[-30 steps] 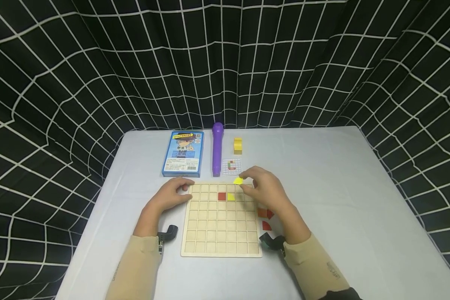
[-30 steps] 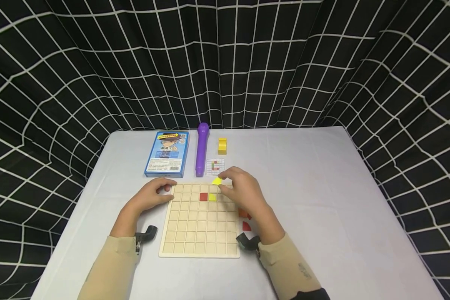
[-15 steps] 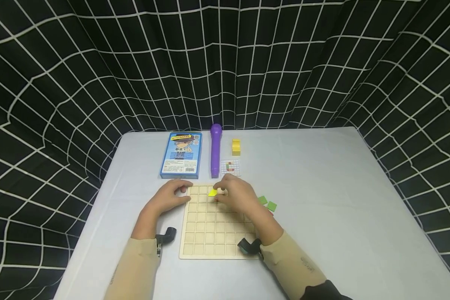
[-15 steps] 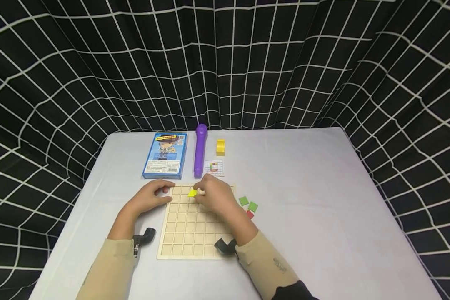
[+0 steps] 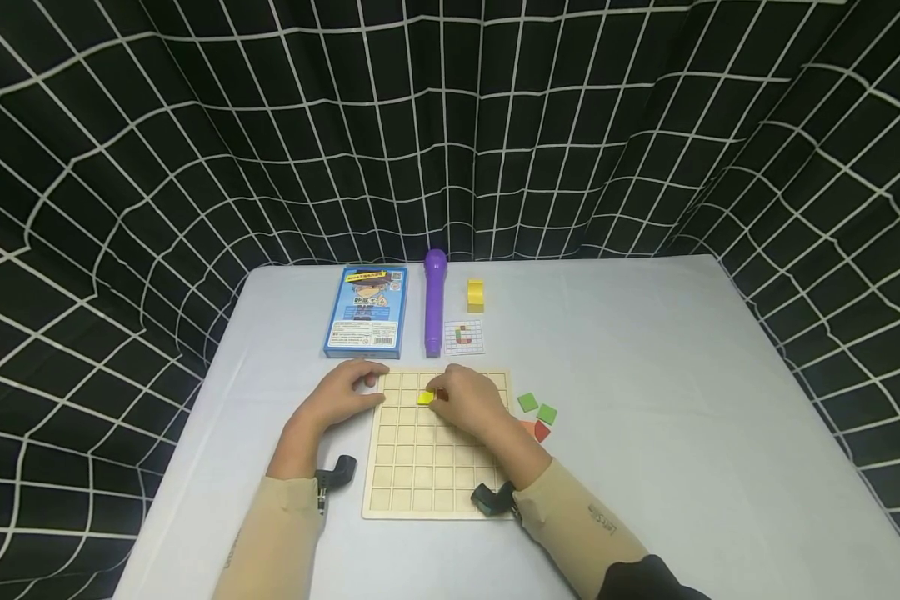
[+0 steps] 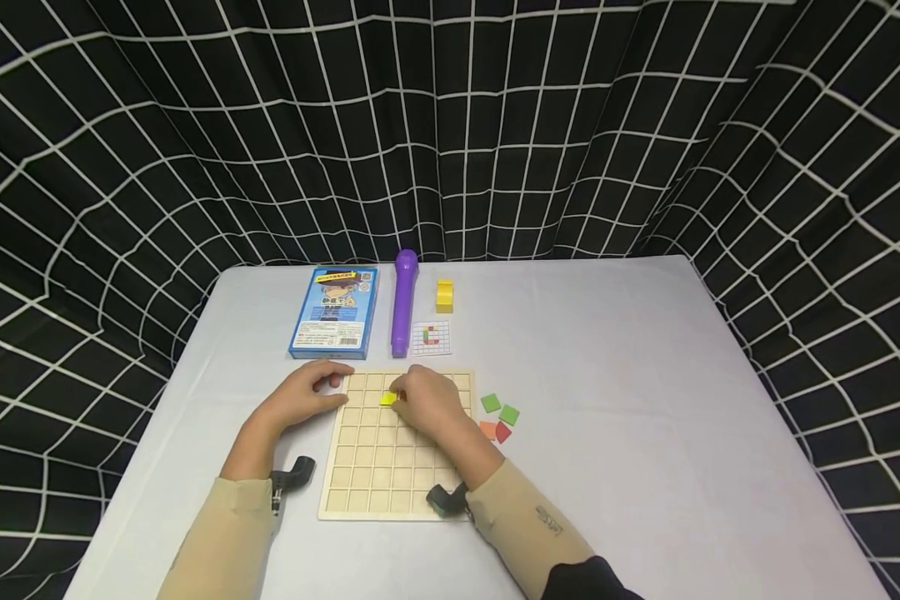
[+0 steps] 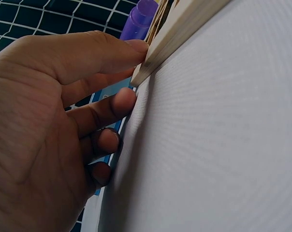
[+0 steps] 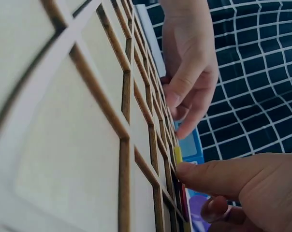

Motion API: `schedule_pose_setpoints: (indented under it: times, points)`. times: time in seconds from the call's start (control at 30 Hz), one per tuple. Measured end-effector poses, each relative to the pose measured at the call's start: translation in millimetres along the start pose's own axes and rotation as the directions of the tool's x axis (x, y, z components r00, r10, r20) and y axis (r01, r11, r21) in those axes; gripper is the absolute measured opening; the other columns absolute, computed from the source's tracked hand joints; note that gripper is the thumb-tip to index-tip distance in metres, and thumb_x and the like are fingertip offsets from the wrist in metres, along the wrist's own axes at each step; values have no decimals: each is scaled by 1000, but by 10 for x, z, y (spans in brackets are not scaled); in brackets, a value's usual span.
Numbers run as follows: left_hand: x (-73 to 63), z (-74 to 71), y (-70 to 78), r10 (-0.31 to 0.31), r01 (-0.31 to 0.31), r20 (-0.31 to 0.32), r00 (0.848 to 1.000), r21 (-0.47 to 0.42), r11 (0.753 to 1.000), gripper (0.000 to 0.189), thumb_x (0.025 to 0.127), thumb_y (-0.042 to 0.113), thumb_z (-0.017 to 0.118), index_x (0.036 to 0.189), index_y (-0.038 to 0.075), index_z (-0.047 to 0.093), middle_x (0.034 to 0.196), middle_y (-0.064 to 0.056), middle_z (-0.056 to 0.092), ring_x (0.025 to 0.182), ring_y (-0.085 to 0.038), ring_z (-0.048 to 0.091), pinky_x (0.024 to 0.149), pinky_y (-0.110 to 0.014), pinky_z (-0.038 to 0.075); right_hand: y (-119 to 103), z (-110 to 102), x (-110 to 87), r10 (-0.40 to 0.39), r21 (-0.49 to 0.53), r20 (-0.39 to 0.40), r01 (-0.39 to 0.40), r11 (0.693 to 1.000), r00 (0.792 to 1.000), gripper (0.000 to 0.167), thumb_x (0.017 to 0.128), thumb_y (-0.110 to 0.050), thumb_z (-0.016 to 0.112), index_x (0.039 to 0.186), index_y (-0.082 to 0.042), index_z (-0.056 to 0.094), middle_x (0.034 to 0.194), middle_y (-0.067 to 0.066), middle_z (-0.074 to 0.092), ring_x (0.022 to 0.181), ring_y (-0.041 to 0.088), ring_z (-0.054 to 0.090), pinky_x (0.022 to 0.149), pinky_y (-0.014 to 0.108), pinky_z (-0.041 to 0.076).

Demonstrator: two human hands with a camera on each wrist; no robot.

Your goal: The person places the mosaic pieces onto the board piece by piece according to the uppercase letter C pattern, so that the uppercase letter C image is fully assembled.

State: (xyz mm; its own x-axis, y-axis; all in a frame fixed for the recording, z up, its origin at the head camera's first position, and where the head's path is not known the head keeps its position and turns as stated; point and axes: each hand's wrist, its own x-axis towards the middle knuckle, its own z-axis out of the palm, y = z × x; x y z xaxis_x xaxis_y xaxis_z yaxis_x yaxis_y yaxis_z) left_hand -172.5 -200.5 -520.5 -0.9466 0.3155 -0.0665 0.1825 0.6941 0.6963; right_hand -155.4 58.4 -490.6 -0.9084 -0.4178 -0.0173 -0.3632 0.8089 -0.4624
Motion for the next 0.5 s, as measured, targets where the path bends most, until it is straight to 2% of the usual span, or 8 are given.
schedule_pose_setpoints:
  times: [0.27, 0.5]
  points:
    - [0, 0, 23, -18, 18, 0, 1000, 3, 1000, 50, 85, 22, 81, 132, 14, 68, 103, 0, 59, 104, -24, 51, 105, -48, 42, 35, 30, -7, 17, -4, -24, -17, 1000, 1000, 19, 88, -22, 78, 106, -17, 82, 82, -7, 58, 69, 10, 51, 57, 26, 46]
    - [10, 0, 8, -19, 19, 0, 1000, 6, 1000, 51, 84, 22, 81, 132, 13, 68, 106, -1, 60, 107, -25, 53, 108, -49, 41, 39, -28, -41, 0, -7, -39, -1, 1000, 999, 23, 90, -28, 79, 112, -20, 81, 86, -7, 61, 69, 10, 52, 57, 26, 46]
